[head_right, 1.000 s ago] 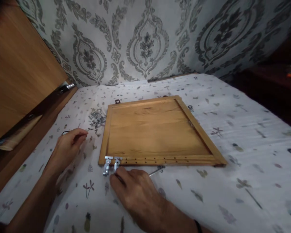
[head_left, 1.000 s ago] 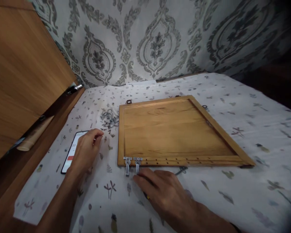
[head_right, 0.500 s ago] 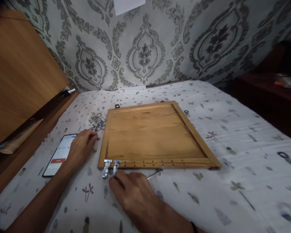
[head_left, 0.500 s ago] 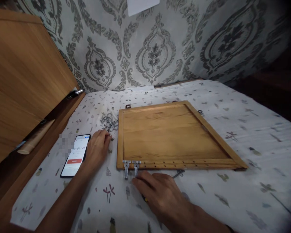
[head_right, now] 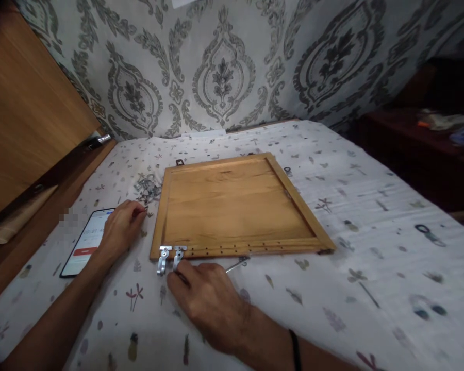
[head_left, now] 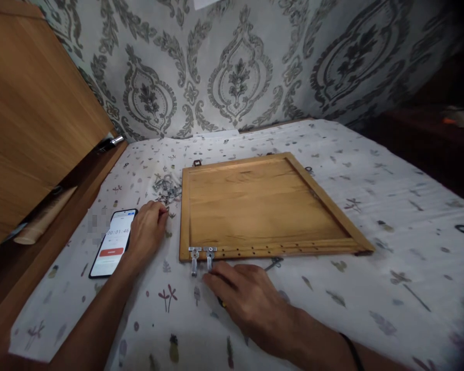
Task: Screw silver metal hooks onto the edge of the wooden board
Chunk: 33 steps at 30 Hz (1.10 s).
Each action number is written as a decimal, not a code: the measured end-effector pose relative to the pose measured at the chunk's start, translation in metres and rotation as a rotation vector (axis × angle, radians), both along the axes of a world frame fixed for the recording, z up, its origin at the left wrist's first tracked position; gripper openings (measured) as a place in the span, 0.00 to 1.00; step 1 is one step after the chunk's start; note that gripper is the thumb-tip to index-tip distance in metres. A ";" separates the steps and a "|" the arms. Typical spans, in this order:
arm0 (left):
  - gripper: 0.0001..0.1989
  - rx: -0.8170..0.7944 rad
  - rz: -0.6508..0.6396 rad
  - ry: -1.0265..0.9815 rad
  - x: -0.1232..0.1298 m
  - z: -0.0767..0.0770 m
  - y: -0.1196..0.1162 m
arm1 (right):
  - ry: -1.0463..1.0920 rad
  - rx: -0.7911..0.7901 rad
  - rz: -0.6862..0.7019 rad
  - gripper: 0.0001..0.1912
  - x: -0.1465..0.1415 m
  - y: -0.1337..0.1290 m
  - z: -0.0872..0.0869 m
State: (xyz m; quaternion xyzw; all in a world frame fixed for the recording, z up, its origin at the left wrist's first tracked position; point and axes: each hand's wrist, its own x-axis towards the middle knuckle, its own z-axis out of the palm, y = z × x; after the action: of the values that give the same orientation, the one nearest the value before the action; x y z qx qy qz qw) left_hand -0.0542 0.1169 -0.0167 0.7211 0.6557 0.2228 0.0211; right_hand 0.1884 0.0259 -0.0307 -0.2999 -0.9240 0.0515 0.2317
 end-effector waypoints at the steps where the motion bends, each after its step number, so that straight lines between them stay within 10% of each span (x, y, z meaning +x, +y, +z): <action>1: 0.06 -0.002 0.001 -0.015 0.000 0.001 0.000 | -0.006 0.001 -0.001 0.13 0.000 0.000 0.001; 16: 0.06 -0.301 -0.289 -0.558 0.031 0.029 -0.029 | 0.056 0.099 -0.038 0.05 -0.003 0.000 0.003; 33: 0.10 -0.690 -0.438 -0.462 0.050 0.044 -0.037 | 0.079 0.083 -0.032 0.08 -0.002 0.000 0.007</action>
State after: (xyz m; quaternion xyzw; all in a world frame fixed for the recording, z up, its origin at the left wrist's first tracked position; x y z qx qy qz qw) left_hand -0.0047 0.0795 0.0271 0.7247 0.5021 0.1366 0.4518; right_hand 0.1868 0.0262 -0.0241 -0.3027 -0.9105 0.0212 0.2809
